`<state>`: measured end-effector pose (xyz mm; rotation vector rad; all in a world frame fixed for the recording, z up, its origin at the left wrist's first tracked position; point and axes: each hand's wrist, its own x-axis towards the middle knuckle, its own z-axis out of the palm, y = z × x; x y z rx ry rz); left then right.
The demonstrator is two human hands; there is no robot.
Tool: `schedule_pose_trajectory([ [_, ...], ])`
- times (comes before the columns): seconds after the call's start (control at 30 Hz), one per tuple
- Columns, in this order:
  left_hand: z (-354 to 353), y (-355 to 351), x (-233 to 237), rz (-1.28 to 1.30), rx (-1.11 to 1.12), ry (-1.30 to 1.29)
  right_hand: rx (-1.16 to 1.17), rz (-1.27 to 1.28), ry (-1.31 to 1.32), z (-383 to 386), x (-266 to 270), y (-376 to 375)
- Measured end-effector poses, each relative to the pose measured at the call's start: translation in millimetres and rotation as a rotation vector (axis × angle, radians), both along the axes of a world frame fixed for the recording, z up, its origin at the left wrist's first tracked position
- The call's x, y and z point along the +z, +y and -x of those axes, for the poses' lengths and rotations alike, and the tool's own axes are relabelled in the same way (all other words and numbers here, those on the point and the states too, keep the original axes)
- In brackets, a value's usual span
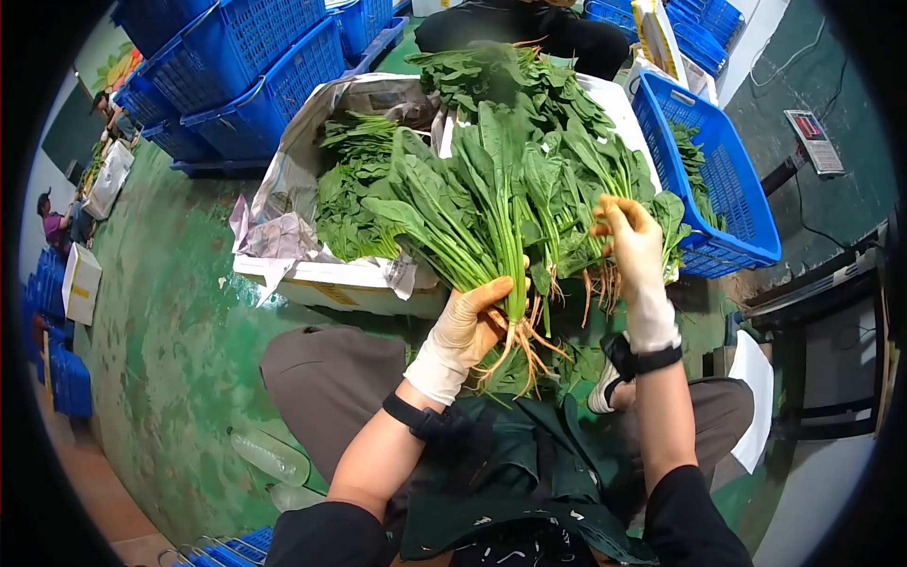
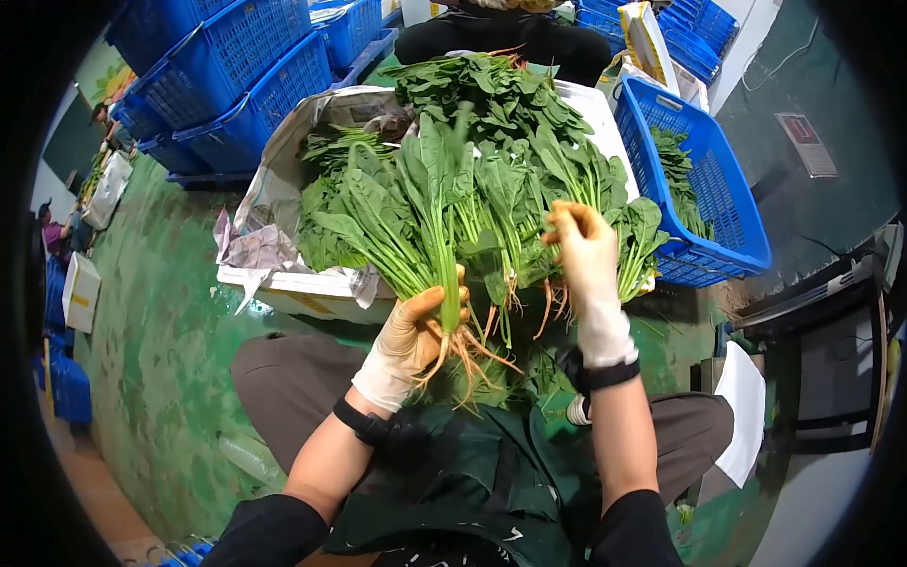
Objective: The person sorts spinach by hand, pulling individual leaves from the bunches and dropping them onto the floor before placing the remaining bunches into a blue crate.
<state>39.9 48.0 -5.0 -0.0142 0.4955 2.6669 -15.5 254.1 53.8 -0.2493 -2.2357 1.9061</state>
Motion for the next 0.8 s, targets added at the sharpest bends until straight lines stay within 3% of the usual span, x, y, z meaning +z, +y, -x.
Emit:
schedule_pose_trajectory([
  [0.17, 3, 8, -2, 0.126, 0.081, 0.075, 0.252, -0.377, 0.045, -80, 10, -54],
  [0.27, 1, 16, 5, 0.243, 0.166, 0.08, 0.166, -0.155, 0.042, -84, -15, -57],
  [0.4, -1, 25, 7, 0.296, 0.174, 0.09, 0.183, -0.258, 0.134, -84, -24, -51],
  [0.47, 1, 20, 2, 0.253, 0.094, 0.073, 0.12, 0.06, -0.089, -88, -17, -56],
  [0.5, 2, 19, -2, 0.214, 0.018, 0.056, 0.12, 0.056, -0.089, -89, -16, -59],
  [0.57, 2, 21, -3, 0.18, 0.056, 0.014, 0.05, 0.336, -0.13, -92, -13, -61],
  [0.63, 1, 15, 2, 0.009, -0.15, -0.039, 0.008, 0.542, -0.105, -92, -21, -61],
  [0.67, 2, 17, 1, 0.075, 0.046, -0.065, -0.03, 0.611, -0.121, -90, -22, -56],
  [0.7, 5, 13, 3, 0.04, 0.107, -0.074, -0.065, 0.681, -0.136, -87, -23, -51],
  [0.73, 7, 8, 7, -0.022, 0.131, -0.028, 0.074, 0.541, -0.145, -86, -18, -41],
  [0.77, 10, 2, 9, -0.082, 0.158, 0.02, 0.296, 0.34, -0.323, -82, -4, -29],
  [0.8, 13, -5, 8, -0.121, 0.126, 0.052, 0.342, 0.039, -0.401, -75, 13, -22],
])
